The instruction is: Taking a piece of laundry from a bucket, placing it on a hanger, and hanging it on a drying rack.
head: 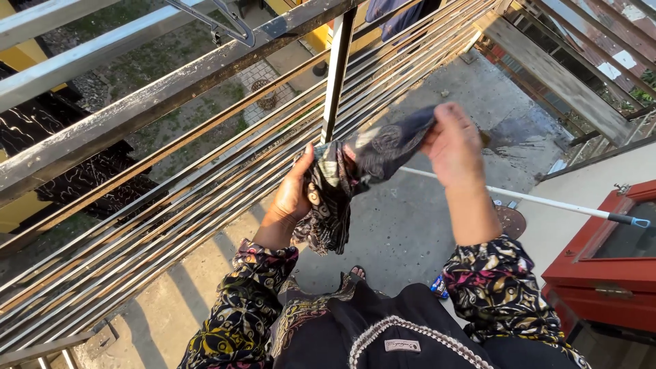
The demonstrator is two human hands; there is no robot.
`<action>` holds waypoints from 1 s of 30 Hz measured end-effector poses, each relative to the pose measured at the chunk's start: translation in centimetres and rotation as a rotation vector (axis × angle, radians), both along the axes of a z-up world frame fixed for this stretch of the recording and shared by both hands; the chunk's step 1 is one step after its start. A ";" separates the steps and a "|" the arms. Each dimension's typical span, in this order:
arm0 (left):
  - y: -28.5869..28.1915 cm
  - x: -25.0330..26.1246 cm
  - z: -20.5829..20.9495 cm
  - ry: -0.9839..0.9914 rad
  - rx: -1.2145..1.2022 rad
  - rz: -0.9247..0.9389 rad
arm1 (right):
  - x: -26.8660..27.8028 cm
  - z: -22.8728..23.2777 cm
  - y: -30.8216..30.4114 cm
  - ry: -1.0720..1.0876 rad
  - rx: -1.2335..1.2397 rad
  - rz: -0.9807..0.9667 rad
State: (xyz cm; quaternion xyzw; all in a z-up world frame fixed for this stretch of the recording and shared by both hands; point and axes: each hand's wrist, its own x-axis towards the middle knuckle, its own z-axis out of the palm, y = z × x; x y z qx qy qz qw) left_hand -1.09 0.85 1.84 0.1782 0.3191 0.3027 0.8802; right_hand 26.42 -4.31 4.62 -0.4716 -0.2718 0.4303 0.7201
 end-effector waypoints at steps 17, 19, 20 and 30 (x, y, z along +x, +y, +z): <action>4.1 -7.6 2.4 0.255 0.299 0.350 | 36.8 -0.1 -0.1 -0.036 0.058 -0.538; 3.3 -6.0 5.6 0.513 0.608 0.172 | 32.9 1.5 -0.5 -0.996 0.063 -0.598; 3.5 -4.5 5.6 0.514 0.609 0.169 | 28.9 3.2 -1.1 -0.995 0.062 -0.600; 3.0 6.1 8.1 -0.022 0.515 -0.087 | -6.3 9.1 -0.2 -1.251 0.118 0.328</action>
